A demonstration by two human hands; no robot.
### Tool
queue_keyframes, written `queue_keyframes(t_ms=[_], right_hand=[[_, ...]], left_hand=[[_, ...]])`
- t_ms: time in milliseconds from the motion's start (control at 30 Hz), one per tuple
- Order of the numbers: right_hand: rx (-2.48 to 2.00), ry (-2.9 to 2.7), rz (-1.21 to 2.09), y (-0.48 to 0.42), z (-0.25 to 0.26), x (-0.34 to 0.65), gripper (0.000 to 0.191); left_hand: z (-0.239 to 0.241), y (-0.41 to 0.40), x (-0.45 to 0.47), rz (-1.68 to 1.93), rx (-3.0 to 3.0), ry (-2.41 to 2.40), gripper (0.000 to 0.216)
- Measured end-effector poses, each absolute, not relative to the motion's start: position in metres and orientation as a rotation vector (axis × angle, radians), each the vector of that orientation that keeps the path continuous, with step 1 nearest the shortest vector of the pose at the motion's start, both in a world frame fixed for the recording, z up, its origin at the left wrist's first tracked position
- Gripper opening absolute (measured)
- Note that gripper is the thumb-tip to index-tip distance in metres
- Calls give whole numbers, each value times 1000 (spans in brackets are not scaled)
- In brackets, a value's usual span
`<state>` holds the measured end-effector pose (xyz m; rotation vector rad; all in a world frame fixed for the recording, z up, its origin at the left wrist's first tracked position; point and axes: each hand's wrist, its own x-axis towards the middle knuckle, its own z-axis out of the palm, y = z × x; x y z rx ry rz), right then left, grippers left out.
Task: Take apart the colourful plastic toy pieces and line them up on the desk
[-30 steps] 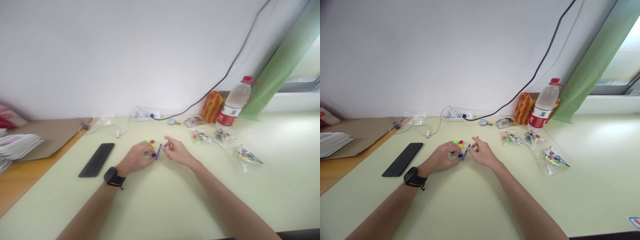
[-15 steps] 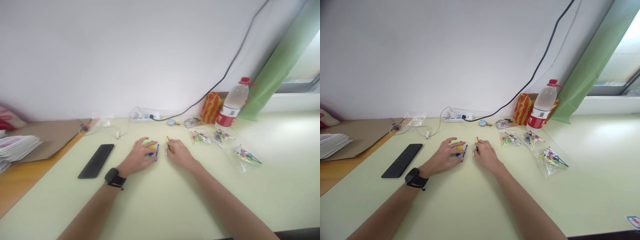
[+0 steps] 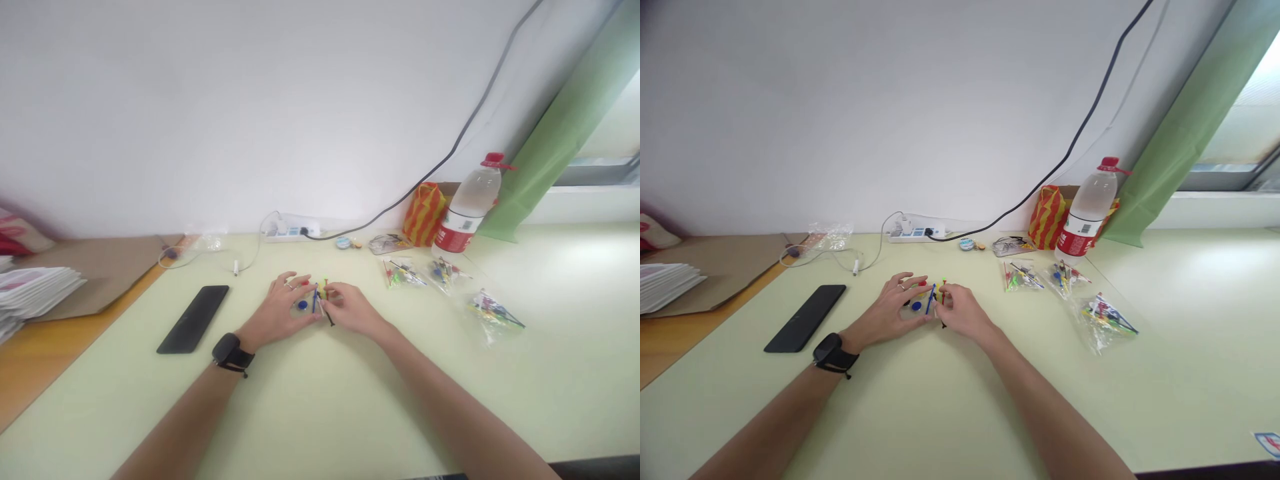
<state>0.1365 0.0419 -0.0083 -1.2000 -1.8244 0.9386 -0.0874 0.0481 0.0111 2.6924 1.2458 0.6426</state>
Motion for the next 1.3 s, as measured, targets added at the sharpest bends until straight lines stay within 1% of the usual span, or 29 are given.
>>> queue_keyframes(t_ms=[67, 133, 200, 267, 300, 333, 433, 467, 500, 533, 700, 767, 833, 900, 1100, 1233, 1300], right_hand=[[-1264, -1808, 899, 46, -9, 141, 26], [-1302, -1828, 877, 49, -9, 145, 26], [-1268, -1897, 897, 49, -7, 148, 25], [-1183, -1984, 946, 46, -5, 151, 27], [-1142, -2021, 972, 43, -3, 153, 32], [-1111, -2052, 999, 41, -1, 155, 42], [-1100, -2119, 1078, 36, 3, 163, 76], [-1113, -2130, 1097, 35, 4, 165, 81], [-1125, -2135, 1105, 35, 5, 167, 81], [-1128, -2135, 1101, 35, 6, 168, 76], [-1039, -2154, 992, 37, 9, 162, 34], [-1033, -2170, 930, 36, 9, 156, 24], [-1061, -2152, 880, 35, 5, 149, 24], [-1086, -2108, 863, 34, 0, 141, 29], [-1064, -2048, 791, 30, -7, 130, 33], [-1085, -2062, 680, 28, -3, 132, 26], [-1101, -2070, 672, 28, -3, 132, 27]], left_hand=[[11, 48, -87, 655, 2705, 1216, 53], [12, 50, -89, 675, 2717, 1185, 47], [11, 53, -93, 697, 2717, 1190, 43], [9, 57, -99, 688, 2700, 1240, 44], [8, 59, -102, 664, 2684, 1274, 48], [6, 60, -105, 628, 2662, 1306, 53], [-1, 62, -108, 494, 2588, 1358, 62], [-3, 62, -108, 463, 2571, 1363, 62], [-6, 62, -107, 441, 2558, 1367, 61], [-7, 62, -107, 429, 2548, 1375, 60], [-13, 63, -105, 464, 2551, 1359, 57], [-15, 63, -104, 492, 2564, 1313, 58], [-15, 64, -104, 504, 2555, 1294, 58], [-15, 63, -104, 496, 2533, 1309, 59], [-12, 60, -104, 486, 2500, 1329, 69], [-8, 59, -103, 555, 2441, 1331, 77], [-8, 60, -102, 567, 2421, 1340, 78]])
